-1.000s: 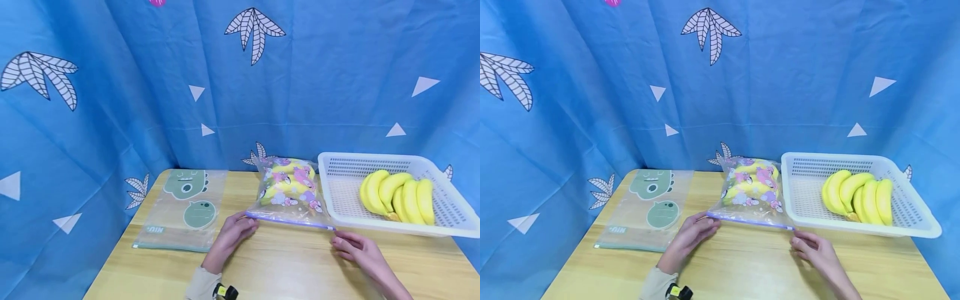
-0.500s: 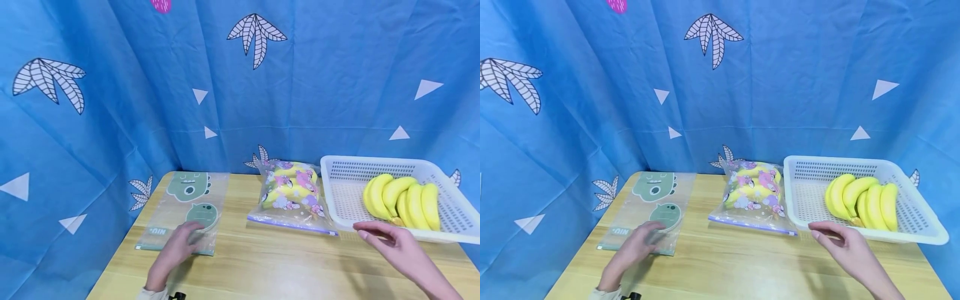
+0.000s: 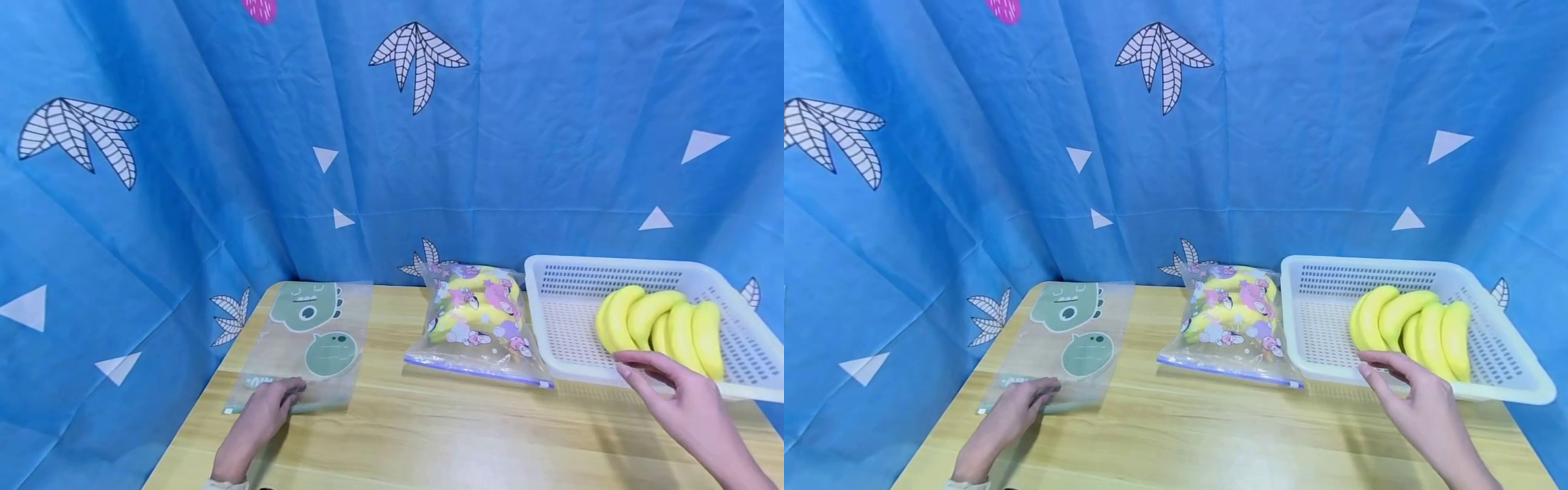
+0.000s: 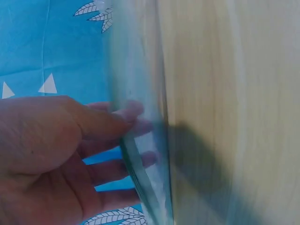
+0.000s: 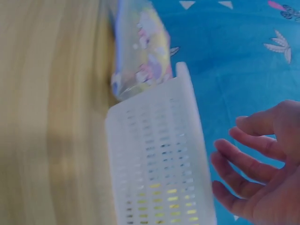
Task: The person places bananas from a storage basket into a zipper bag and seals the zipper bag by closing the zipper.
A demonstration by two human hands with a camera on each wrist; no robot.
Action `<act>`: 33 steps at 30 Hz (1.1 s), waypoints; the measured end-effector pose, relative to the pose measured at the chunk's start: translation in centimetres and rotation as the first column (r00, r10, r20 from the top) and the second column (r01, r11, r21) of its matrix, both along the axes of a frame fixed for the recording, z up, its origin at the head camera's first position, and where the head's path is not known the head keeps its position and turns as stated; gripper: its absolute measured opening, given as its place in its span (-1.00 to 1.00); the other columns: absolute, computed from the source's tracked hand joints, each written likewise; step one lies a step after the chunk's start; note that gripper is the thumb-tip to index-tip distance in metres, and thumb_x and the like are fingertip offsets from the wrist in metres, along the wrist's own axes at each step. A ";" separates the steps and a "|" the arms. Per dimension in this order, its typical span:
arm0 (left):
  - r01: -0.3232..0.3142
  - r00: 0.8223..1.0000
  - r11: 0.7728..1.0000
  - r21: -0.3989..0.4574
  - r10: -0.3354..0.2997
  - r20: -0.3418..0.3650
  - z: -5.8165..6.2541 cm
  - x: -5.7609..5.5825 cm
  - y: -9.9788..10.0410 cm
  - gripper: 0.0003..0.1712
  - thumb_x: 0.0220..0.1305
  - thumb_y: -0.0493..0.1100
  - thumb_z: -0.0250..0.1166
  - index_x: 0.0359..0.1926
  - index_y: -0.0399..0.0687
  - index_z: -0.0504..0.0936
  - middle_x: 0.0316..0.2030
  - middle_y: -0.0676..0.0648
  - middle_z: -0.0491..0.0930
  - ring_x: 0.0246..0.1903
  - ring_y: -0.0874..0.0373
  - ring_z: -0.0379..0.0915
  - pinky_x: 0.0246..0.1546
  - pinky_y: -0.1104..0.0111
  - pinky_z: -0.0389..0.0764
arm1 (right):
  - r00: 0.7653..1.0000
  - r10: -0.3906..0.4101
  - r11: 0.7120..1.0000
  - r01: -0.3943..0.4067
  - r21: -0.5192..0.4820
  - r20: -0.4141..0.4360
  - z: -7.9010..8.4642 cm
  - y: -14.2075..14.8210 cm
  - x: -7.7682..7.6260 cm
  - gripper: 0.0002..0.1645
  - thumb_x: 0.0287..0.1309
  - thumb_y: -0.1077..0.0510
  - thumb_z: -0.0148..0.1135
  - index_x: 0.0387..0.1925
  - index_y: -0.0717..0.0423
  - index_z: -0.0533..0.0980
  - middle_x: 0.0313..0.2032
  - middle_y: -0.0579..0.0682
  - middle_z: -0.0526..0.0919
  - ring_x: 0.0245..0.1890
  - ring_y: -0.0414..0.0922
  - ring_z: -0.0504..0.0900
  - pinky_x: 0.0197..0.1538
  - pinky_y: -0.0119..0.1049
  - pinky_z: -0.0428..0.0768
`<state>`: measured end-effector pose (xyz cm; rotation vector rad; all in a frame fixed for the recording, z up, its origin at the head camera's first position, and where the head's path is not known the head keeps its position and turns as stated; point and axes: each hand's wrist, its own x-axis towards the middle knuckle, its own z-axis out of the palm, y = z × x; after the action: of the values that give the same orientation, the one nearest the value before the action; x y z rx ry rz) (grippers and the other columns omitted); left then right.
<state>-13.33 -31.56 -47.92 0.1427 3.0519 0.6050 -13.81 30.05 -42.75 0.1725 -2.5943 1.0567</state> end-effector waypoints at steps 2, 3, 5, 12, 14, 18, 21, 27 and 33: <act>-0.002 0.999 1.000 -0.004 0.002 -0.053 0.0 -0.1 0.2 -0.81 0.30 -0.44 0.33 -0.26 -0.08 0.75 -0.32 0.00 0.74 -0.24 0.06 0.69 -0.15 0.10 0.71 | 0.999 -0.017 0.999 0.018 0.028 -0.040 -0.4 0.2 0.0 -0.77 0.25 0.17 0.44 -0.05 -0.01 0.72 -0.22 -0.43 0.72 -0.14 -0.77 0.42 -0.23 -0.78 0.36; -0.006 0.997 1.000 -0.009 0.005 -0.078 0.0 -0.2 0.3 -0.82 0.31 -0.42 0.33 -0.33 -0.05 0.72 -0.42 0.05 0.69 -0.35 0.12 0.65 -0.25 0.15 0.70 | 0.998 -0.019 0.999 0.021 0.041 -0.065 -0.6 0.2 -0.1 -0.78 0.23 0.18 0.46 -0.07 -0.02 0.73 -0.22 -0.44 0.71 -0.13 -0.78 0.41 -0.21 -0.79 0.33; -0.019 0.992 1.000 -0.017 0.017 -0.122 0.1 -0.4 0.7 -0.79 0.37 -0.36 0.30 -0.39 0.00 0.64 -0.56 0.13 0.52 -0.50 0.21 0.48 -0.44 0.23 0.59 | 0.994 -0.009 0.999 0.015 0.052 -0.113 -0.9 0.4 -0.3 -0.77 0.19 0.21 0.47 -0.10 -0.01 0.73 -0.22 -0.43 0.71 -0.13 -0.79 0.40 -0.19 -0.77 0.32; 0.029 0.926 1.000 0.001 -0.027 -0.376 -0.1 -0.8 2.4 -0.83 0.46 -0.40 0.15 -0.30 -0.10 0.43 -0.50 0.05 0.38 -0.45 0.12 0.43 -0.45 0.17 0.59 | 0.990 0.017 0.996 -0.004 0.091 -0.137 -1.4 1.2 -1.3 -0.78 0.17 0.22 0.48 -0.12 0.02 0.73 -0.24 -0.37 0.73 -0.22 -0.76 0.44 -0.27 -0.73 0.39; 0.087 0.914 0.996 0.034 -0.066 -0.401 0.0 -0.7 2.8 -0.81 0.40 -0.49 0.13 -0.26 -0.14 0.41 -0.39 0.01 0.47 -0.36 0.08 0.51 -0.37 0.15 0.66 | 0.993 0.033 0.994 -0.021 0.103 -0.117 -1.8 1.4 -1.4 -0.77 0.18 0.21 0.48 -0.10 0.01 0.73 -0.22 -0.25 0.76 -0.22 -0.72 0.47 -0.29 -0.73 0.41; 0.176 0.904 0.980 0.095 -0.122 -0.410 0.5 -0.4 3.5 -0.68 0.13 -0.62 0.28 -0.19 -0.20 0.55 -0.28 -0.03 0.58 -0.26 0.12 0.56 -0.26 0.23 0.70 | 0.987 0.075 0.988 -0.054 0.142 -0.145 -2.5 1.6 -1.5 -0.75 0.15 0.23 0.49 -0.11 0.00 0.72 -0.21 -0.07 0.78 -0.15 -0.71 0.46 -0.20 -0.77 0.39; 0.195 0.873 0.976 0.101 -0.126 -0.471 1.3 -0.4 3.8 -0.65 0.00 -0.60 0.41 -0.21 -0.21 0.71 -0.32 0.00 0.61 -0.34 0.23 0.53 -0.34 0.38 0.66 | 0.978 0.094 0.983 -0.062 0.170 -0.185 -2.7 1.7 -1.6 -0.77 0.16 0.25 0.47 -0.13 0.01 0.72 -0.21 -0.01 0.77 -0.11 -0.74 0.42 -0.14 -0.79 0.33; 0.140 0.793 0.987 0.077 -0.065 -0.606 2.6 -0.5 5.1 -0.73 0.18 -0.49 0.37 -0.11 -0.20 0.79 -0.33 0.04 0.55 -0.41 0.28 0.43 -0.44 0.49 0.57 | 0.979 0.119 0.966 -0.075 0.248 -0.167 -2.9 1.9 -1.5 -0.86 0.27 0.21 0.40 -0.14 0.06 0.73 -0.22 -0.01 0.78 -0.16 -0.38 0.63 -0.14 -0.73 0.38; 0.055 0.720 0.998 -0.005 -0.043 -0.693 4.9 -0.8 7.1 -0.64 0.32 -0.41 0.29 0.10 -0.11 0.71 -0.37 0.01 0.38 -0.56 0.24 0.21 -0.69 0.44 0.37 | 0.961 0.156 0.955 -0.087 0.283 -0.228 -3.4 1.8 -1.4 -0.87 0.24 0.28 0.38 -0.17 0.09 0.73 -0.27 -0.04 0.78 -0.23 -0.12 0.69 -0.05 -0.75 0.34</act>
<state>-14.11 -24.50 -43.07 0.5802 3.7443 0.7019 -15.20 31.81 -46.14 0.5049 -2.5095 0.6618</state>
